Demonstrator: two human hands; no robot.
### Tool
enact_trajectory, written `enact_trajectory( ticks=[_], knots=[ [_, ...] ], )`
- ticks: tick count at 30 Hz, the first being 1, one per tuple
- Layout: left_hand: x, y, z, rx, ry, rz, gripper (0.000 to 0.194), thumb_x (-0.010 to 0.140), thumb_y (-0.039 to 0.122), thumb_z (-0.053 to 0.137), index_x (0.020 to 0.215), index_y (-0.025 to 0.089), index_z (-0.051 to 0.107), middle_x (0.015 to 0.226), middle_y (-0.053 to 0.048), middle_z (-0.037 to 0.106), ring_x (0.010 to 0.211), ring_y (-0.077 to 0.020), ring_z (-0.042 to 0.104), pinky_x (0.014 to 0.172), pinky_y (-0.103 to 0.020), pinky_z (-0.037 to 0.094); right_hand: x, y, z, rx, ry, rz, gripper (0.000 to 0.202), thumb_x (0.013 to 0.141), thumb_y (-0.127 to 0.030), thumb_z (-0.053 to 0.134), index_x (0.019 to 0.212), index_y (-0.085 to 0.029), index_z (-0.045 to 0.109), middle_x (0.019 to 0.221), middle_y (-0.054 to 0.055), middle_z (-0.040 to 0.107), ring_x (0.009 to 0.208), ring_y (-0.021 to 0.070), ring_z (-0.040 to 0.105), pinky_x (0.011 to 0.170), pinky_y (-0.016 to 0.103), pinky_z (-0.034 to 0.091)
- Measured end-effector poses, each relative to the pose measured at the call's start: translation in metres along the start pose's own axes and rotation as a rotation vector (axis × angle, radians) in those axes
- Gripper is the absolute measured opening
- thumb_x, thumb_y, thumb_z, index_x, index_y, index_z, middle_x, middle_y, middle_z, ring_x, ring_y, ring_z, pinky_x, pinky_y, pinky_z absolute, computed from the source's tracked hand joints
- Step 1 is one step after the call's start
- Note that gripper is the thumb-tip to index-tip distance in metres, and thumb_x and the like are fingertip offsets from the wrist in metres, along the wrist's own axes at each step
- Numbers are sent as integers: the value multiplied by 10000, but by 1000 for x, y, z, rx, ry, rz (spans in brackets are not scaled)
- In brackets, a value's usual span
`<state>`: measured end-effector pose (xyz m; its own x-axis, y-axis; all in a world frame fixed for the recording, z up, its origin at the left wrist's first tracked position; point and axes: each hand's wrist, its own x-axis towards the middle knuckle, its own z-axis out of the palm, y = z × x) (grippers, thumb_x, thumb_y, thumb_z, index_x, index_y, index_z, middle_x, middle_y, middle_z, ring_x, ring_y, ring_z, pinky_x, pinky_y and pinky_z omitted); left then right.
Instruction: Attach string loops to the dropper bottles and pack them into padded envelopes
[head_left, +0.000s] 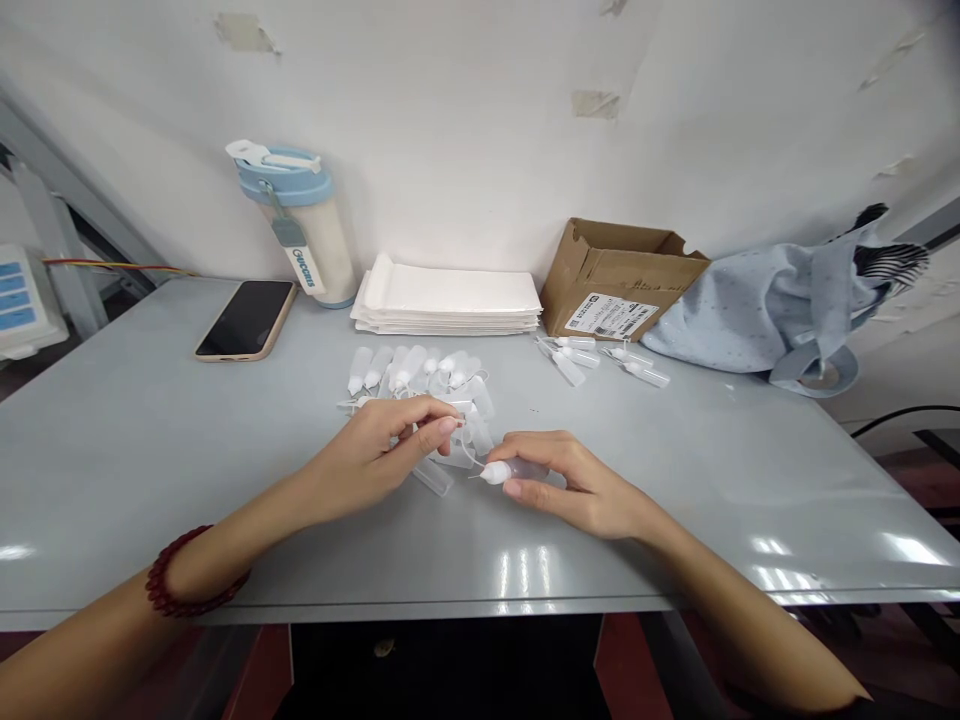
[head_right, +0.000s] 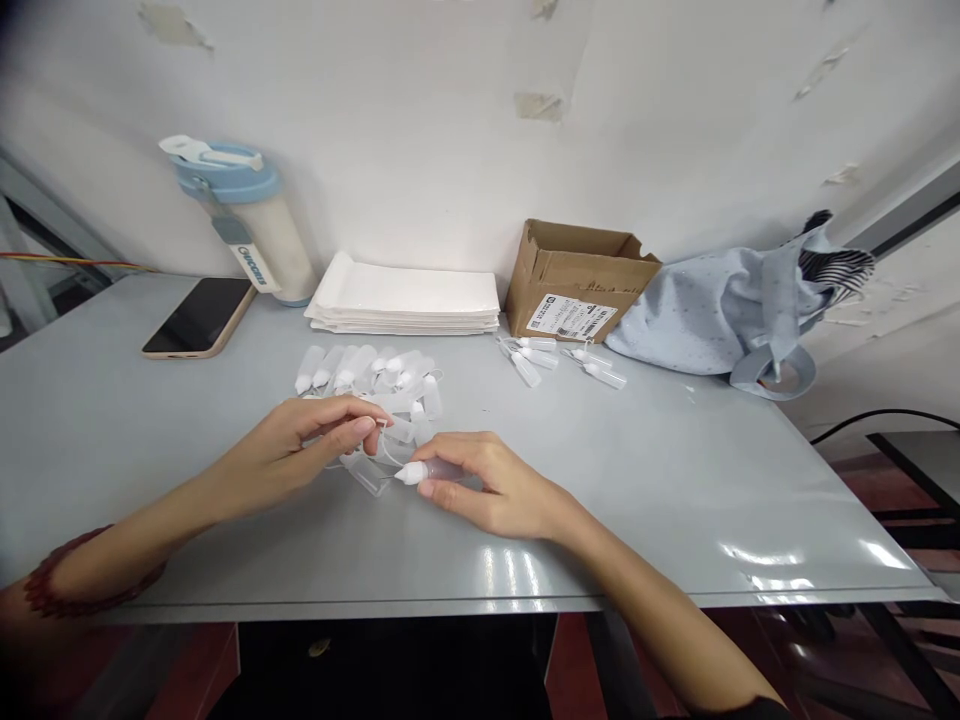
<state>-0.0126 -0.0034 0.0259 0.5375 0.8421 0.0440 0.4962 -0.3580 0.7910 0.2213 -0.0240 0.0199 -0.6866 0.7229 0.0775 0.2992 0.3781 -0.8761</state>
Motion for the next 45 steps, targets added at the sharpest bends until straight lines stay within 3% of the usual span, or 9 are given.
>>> enact_trajectory(
  ticks=[6,11,16,26,39,45],
  knots=[
    [0,1,-1,-8,21,12,270,920,335,438,795,190,629,731,24,637,637,-102,532,564,-196,392,0,-1,0,122,-5,71,196,913,-289,501,1007,-175,629,882,17,602,777,133,522,715,257,380],
    [-1,1,-1,-27,52,80,238,905,321,471,805,187,641,712,16,639,600,-97,522,537,-192,394,0,4,-4,377,66,190,244,912,-332,488,928,-162,661,659,-17,455,631,113,407,615,256,312],
    [-3,2,0,-36,54,104,201,899,294,492,840,196,657,712,23,642,626,-96,554,558,-192,409,2,9,-4,571,69,195,273,918,-335,461,871,-133,639,594,-28,402,569,101,346,588,269,297],
    [-3,5,4,-59,17,91,216,905,292,484,827,199,663,721,25,652,644,-102,565,570,-201,409,3,7,3,517,47,226,329,916,-389,458,710,-149,548,604,-25,415,570,100,359,577,269,300],
    [-2,4,7,-37,-6,100,255,917,292,448,837,190,668,744,7,670,649,-108,577,583,-205,435,3,5,5,439,30,228,306,929,-396,441,803,-154,579,617,-28,414,597,108,379,618,270,310],
    [-2,4,7,-37,9,91,241,911,279,458,824,190,665,733,13,667,643,-105,574,580,-205,430,4,5,5,416,25,216,324,938,-403,429,755,-163,546,624,-29,411,600,107,374,614,271,293]
  ],
)
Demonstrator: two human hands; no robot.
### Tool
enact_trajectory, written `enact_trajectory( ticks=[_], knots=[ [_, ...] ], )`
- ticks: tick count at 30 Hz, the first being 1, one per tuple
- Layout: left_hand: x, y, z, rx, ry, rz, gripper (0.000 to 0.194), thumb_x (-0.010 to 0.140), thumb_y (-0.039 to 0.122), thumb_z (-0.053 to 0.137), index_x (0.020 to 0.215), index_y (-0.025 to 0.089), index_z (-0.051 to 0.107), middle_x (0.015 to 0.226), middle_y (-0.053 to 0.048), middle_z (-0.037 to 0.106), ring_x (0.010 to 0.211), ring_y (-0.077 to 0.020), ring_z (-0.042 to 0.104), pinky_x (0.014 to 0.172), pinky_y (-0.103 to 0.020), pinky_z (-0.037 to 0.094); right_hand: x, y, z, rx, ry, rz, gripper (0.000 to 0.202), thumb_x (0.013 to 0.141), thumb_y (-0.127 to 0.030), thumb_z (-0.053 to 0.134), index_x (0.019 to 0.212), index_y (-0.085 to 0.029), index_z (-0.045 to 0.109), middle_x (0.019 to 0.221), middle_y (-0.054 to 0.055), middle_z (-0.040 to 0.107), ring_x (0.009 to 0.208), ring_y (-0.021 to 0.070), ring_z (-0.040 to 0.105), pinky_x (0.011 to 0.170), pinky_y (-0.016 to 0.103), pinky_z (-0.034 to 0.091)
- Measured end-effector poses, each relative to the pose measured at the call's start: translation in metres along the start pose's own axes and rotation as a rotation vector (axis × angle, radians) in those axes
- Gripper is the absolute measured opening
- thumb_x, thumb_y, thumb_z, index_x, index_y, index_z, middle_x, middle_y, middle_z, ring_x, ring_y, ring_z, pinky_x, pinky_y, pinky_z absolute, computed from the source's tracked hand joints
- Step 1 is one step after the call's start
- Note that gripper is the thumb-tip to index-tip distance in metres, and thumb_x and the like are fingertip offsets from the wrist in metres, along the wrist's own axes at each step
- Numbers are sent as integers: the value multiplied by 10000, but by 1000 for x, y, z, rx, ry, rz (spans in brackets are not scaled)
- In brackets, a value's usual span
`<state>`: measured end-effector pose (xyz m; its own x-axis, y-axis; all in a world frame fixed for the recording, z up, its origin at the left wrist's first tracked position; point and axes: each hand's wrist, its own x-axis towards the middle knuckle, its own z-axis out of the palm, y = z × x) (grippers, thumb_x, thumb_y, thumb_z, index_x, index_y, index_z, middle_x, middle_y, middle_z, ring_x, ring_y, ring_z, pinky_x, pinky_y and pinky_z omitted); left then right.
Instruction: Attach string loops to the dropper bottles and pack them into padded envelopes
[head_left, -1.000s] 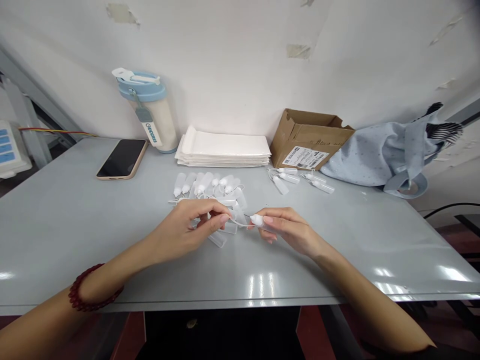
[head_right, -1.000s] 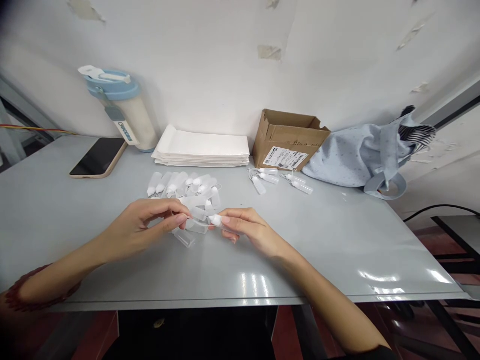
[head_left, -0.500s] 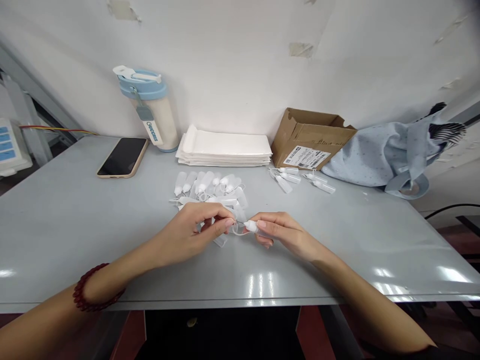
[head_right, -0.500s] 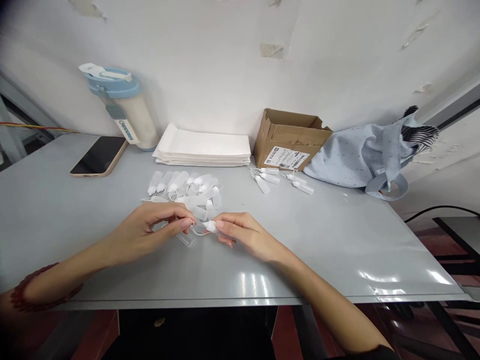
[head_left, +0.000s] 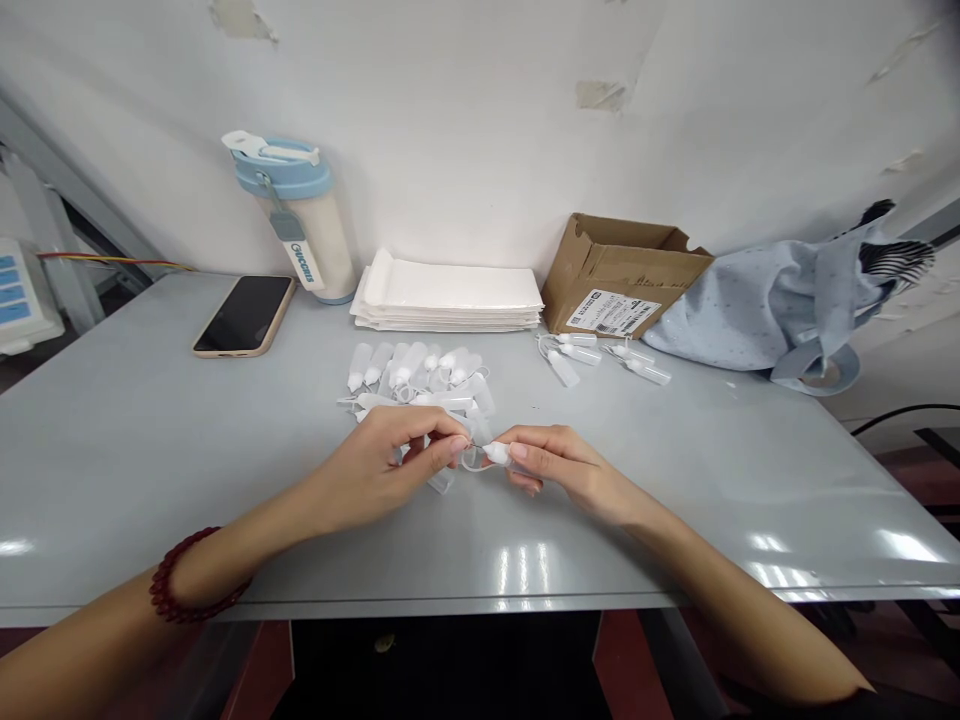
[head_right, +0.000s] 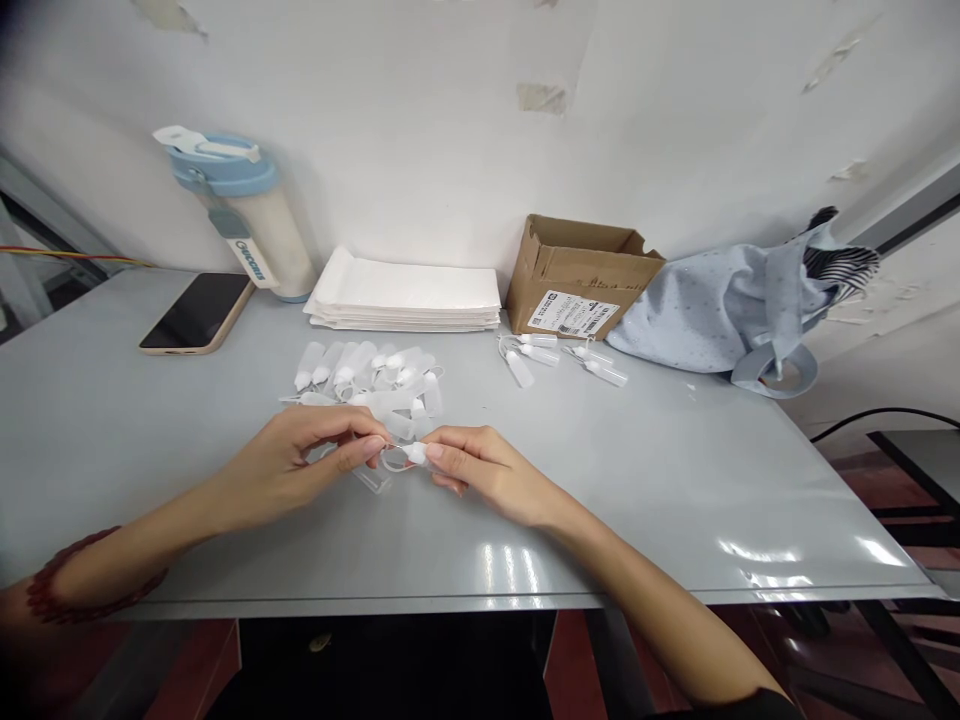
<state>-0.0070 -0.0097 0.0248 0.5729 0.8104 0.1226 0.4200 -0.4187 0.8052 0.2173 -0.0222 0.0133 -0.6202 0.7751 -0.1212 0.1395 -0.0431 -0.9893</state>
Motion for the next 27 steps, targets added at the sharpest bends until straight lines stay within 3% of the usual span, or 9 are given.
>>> enact_trajectory(
  ticks=[27],
  knots=[
    [-3,-4,12,-35,31,24,216,907,234,462,784,165,625,682,16,629,622,-101,547,568,-204,405,0,2,6,-86,22,-34,305,953,-390,411,820,-163,566,653,-38,411,608,95,383,593,253,307]
  ],
)
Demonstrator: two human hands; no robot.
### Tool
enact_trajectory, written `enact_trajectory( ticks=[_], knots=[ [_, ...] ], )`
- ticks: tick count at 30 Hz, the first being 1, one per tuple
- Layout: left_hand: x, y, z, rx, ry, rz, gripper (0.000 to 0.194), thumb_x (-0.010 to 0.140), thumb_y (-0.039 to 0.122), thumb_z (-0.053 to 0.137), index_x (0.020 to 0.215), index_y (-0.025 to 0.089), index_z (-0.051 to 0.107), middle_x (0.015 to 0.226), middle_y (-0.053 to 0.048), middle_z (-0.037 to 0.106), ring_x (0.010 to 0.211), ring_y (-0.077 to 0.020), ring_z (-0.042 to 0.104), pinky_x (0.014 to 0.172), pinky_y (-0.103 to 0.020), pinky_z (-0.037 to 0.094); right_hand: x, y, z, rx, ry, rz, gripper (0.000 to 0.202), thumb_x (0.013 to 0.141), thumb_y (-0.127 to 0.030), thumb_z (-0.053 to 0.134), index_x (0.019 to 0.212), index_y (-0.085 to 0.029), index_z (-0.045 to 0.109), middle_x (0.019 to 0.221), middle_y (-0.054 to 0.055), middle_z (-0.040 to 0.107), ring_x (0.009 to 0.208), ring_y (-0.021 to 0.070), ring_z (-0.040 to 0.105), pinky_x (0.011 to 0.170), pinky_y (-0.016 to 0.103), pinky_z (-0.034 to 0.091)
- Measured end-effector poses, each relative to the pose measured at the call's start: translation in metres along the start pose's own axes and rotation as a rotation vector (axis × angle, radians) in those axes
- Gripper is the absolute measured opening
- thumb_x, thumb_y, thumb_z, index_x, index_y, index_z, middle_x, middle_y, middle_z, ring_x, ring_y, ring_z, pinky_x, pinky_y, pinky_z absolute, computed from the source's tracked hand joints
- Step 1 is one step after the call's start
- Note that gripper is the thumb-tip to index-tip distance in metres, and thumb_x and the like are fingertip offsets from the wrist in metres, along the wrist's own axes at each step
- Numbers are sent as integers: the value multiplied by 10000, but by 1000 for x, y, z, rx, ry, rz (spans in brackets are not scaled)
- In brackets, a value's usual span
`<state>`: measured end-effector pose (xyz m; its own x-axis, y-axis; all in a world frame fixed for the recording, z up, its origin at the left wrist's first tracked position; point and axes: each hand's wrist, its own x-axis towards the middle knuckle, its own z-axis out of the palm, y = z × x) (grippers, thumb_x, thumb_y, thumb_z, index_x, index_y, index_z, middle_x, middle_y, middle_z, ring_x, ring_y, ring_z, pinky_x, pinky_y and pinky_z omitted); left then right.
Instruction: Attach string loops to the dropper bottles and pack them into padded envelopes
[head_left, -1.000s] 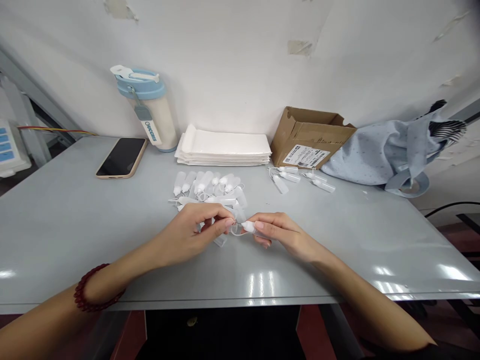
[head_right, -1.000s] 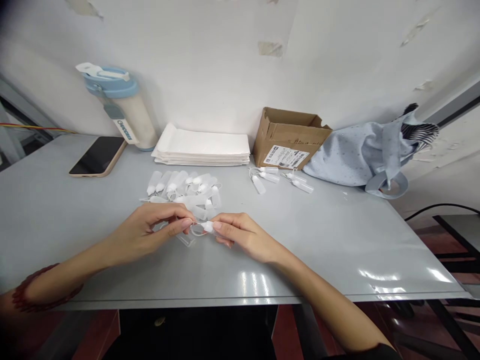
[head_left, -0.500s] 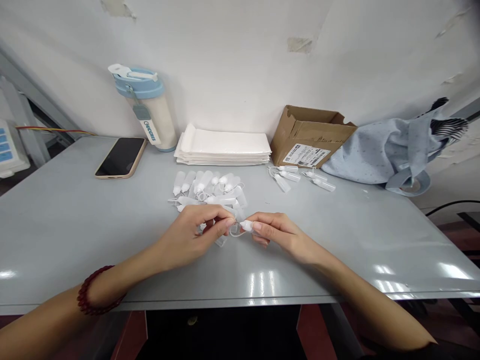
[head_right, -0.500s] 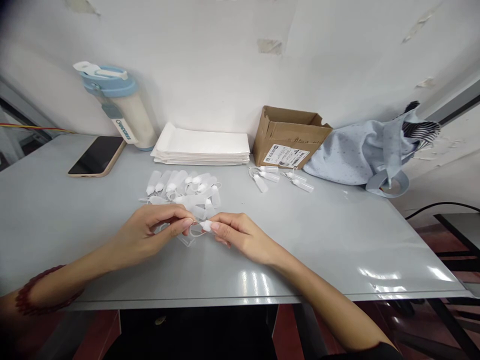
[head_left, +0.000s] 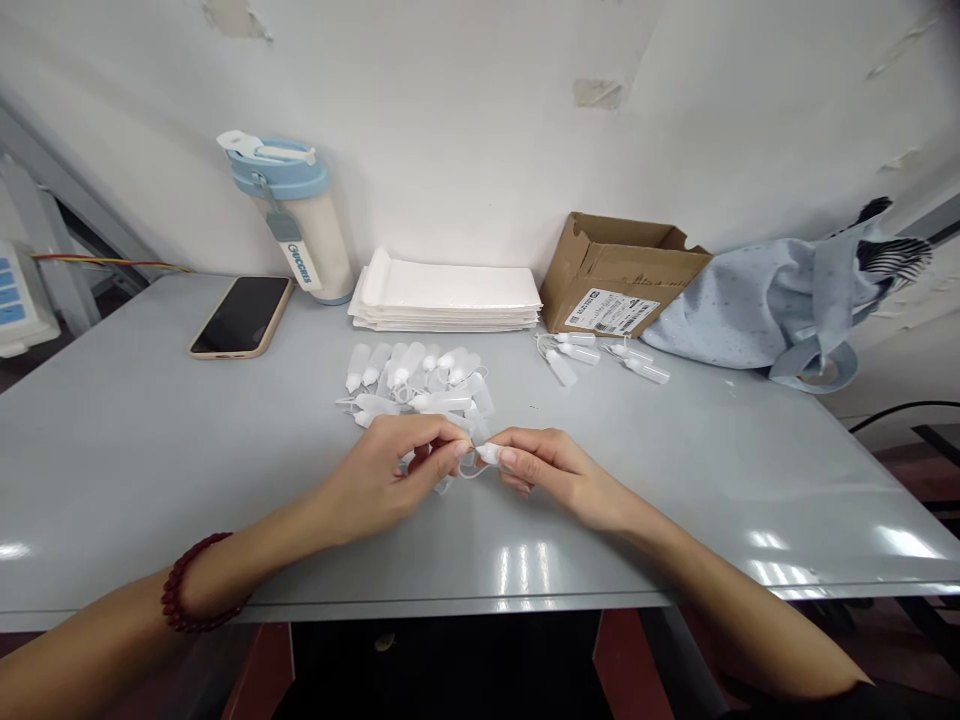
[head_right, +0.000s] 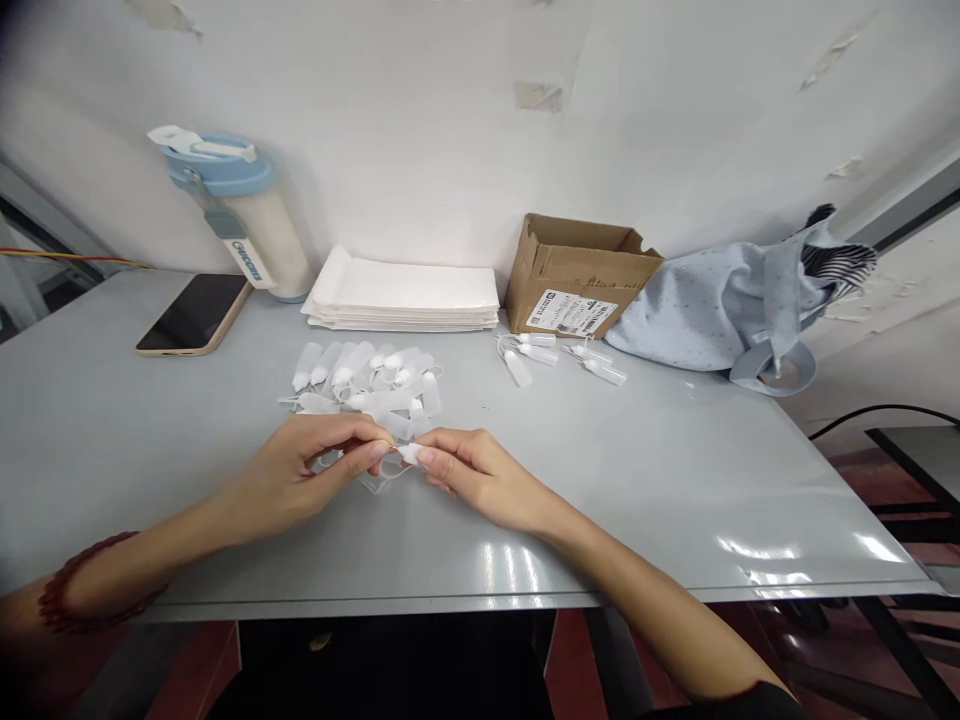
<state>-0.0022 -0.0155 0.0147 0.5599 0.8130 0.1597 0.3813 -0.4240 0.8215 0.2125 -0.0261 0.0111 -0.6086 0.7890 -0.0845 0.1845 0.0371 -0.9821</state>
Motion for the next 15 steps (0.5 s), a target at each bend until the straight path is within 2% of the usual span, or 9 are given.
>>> enact_trajectory(
  ticks=[8,12,15],
  knots=[
    [1,-1,1,31,7,33,210,895,210,464,768,161,624,650,24,610,580,-85,508,540,-190,380,1,1,0,-87,11,3,296,955,-384,408,888,-162,593,653,-35,422,607,93,396,580,238,317],
    [4,-2,-4,-34,-19,-45,150,871,241,526,831,176,655,705,22,639,610,-92,534,557,-193,407,1,-1,-3,-127,51,-8,289,955,-374,412,912,-167,609,662,-33,425,623,96,402,590,235,322],
    [5,-3,-7,-30,19,-76,116,841,254,574,865,184,664,716,22,636,602,-92,520,562,-198,417,0,-2,-6,-142,75,-13,283,955,-366,414,947,-172,618,662,-33,418,626,97,399,589,234,319]
  ],
)
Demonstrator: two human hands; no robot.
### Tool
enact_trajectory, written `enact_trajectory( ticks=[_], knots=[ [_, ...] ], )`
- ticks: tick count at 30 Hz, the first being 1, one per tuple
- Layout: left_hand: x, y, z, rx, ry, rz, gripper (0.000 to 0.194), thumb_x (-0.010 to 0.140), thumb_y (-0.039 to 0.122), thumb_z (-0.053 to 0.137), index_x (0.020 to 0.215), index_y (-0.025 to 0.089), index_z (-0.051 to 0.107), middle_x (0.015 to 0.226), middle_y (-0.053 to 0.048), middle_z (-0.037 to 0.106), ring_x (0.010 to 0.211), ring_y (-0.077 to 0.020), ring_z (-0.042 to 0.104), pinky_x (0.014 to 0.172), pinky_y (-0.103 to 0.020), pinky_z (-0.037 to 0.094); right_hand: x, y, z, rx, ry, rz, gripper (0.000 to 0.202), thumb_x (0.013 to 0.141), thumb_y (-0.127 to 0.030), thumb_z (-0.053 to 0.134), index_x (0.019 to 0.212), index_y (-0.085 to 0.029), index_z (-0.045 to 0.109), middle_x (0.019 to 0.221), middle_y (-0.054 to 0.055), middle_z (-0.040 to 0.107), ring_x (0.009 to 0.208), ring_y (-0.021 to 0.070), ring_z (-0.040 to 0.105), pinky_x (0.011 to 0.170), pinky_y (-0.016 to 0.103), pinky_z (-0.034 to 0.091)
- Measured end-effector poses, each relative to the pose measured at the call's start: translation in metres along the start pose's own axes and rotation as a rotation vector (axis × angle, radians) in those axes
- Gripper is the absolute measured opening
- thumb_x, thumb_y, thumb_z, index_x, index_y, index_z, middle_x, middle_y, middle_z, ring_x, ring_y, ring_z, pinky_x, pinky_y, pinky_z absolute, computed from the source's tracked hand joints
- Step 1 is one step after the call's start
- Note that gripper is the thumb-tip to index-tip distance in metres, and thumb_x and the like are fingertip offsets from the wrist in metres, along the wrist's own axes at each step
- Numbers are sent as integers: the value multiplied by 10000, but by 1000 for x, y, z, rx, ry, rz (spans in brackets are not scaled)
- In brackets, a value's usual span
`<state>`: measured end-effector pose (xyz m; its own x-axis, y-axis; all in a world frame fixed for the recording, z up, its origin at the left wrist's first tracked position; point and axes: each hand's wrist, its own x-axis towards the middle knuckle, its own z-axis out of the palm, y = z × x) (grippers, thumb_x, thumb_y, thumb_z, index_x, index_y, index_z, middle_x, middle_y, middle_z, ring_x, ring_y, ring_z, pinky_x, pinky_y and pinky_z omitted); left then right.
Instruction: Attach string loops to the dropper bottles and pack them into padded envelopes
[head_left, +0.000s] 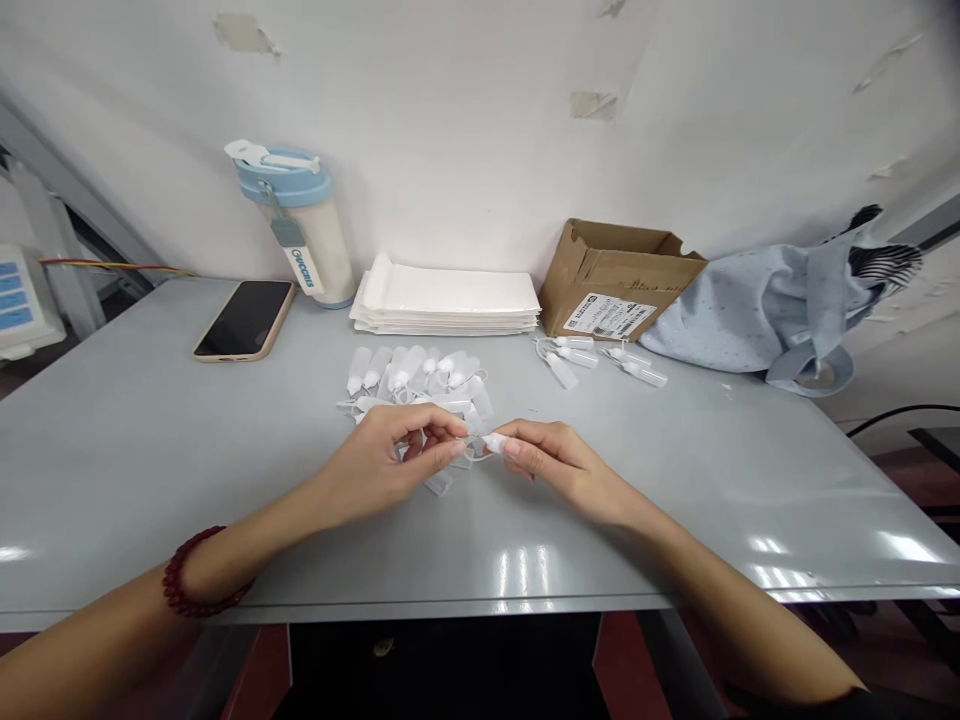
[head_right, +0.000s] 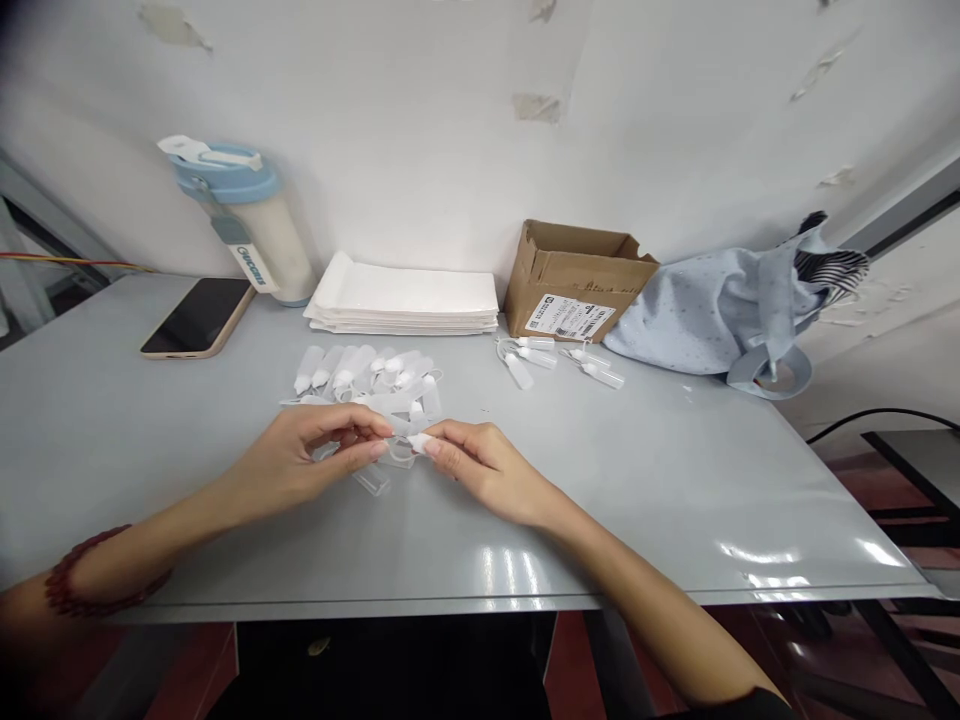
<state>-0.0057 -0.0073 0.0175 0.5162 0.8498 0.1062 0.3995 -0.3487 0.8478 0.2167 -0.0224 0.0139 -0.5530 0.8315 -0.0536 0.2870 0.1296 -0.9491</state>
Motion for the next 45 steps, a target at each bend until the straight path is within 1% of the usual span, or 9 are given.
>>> enact_trajectory(
  ticks=[4,7,10,15,25,34,37,41,45],
  knots=[
    [0,1,0,36,41,26,122,840,263,576,855,180,664,678,28,616,566,-83,484,540,-192,403,-1,1,0,-15,-9,-5,292,954,-372,413,947,-172,625,663,-31,424,624,98,404,586,234,324],
    [0,1,2,61,43,56,119,847,249,567,839,180,664,649,35,600,543,-76,459,525,-184,386,-1,1,1,-17,-20,-8,296,955,-374,412,941,-174,629,657,-34,424,617,94,405,583,230,327],
    [-1,-1,4,86,36,110,123,855,217,551,812,174,658,638,37,589,532,-70,441,526,-182,375,0,0,2,-23,-28,-5,296,957,-369,411,959,-172,632,651,-38,423,606,89,399,574,224,327],
    [-3,-4,7,118,59,203,138,868,202,532,801,169,649,629,31,575,532,-76,418,539,-191,367,-1,0,3,-58,-41,-21,287,958,-342,413,1000,-168,636,674,-35,456,618,88,413,579,217,331],
    [-3,-4,8,94,17,216,138,863,161,534,789,160,650,607,38,553,539,-72,426,537,-190,361,1,4,6,-70,-63,-40,277,955,-344,412,962,-162,622,675,-33,475,597,82,401,572,210,330],
    [-5,-7,10,131,-7,230,148,871,172,516,802,161,646,614,30,561,542,-76,433,545,-198,370,0,3,7,-92,-75,-49,309,957,-355,405,1024,-164,638,739,-11,544,630,93,435,589,216,344],
    [-4,-8,10,151,-7,254,157,881,183,507,819,163,650,615,27,560,547,-81,442,544,-203,370,2,4,6,-90,-68,-50,318,952,-370,411,1020,-163,643,710,-15,529,611,93,423,579,218,342],
    [-4,-9,8,180,1,287,160,893,199,500,868,180,657,634,17,583,587,-96,492,547,-209,380,3,2,3,-78,-49,-39,312,945,-375,427,986,-160,650,696,-18,510,604,93,408,576,221,335],
    [-3,-11,6,203,62,314,139,881,195,522,949,189,643,678,13,614,594,-95,514,545,-206,394,2,1,1,-72,-8,-17,315,938,-389,434,935,-156,645,636,-36,439,571,91,364,546,224,308]
  ],
)
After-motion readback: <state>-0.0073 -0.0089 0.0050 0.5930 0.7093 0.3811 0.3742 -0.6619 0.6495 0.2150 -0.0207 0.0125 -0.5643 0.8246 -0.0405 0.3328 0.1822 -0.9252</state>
